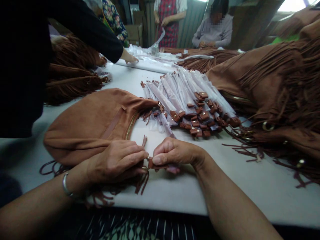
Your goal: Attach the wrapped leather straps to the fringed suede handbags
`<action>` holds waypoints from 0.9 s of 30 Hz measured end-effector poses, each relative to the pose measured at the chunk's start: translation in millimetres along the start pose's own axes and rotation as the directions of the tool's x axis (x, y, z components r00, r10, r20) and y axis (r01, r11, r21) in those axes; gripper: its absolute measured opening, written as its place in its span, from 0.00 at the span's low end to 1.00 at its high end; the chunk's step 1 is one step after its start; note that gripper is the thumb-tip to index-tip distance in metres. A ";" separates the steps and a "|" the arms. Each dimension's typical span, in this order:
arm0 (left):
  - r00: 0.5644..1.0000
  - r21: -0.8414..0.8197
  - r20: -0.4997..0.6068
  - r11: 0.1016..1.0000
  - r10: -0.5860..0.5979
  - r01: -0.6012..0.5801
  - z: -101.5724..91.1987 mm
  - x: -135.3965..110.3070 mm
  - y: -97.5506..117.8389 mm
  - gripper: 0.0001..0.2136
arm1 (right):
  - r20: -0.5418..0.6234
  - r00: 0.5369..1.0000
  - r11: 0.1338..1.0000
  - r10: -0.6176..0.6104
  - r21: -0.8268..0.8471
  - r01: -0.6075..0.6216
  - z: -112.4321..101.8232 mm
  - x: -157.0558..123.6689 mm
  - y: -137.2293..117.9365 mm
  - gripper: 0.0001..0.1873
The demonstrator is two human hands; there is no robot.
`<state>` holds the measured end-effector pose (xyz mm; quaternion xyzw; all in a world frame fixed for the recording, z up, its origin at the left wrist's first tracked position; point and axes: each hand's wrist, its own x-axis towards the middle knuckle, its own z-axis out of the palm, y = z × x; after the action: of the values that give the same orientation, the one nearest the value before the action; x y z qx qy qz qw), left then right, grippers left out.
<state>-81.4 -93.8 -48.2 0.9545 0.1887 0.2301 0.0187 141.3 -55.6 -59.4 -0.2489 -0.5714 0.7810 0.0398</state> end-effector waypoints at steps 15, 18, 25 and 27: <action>0.986 -0.054 -0.108 0.991 -0.126 0.121 5.2 -7.7 -4.5 0.12 | -0.116 0.993 0.999 0.009 -0.041 -0.014 17.7 0.9 -7.3 0.18; 0.973 -0.069 -0.135 0.981 -0.190 0.182 4.8 -10.3 -8.0 0.12 | -0.178 0.984 1.000 -0.002 -0.009 0.000 21.0 7.6 -1.7 0.18; 0.971 -0.151 -0.064 0.964 -0.231 0.220 0.7 -6.2 -5.0 0.11 | -0.114 0.993 0.997 0.029 -0.063 -0.037 15.3 5.4 -4.0 0.20; 0.970 -0.094 -0.053 0.969 -0.235 0.230 3.0 -3.3 -1.8 0.12 | -0.088 0.995 0.992 0.044 -0.118 -0.055 14.6 1.2 -8.1 0.21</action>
<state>-83.4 -93.1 -52.5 0.9162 0.2896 0.2648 0.0812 132.1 -65.2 -49.2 -0.2979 -0.6086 0.7348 0.0296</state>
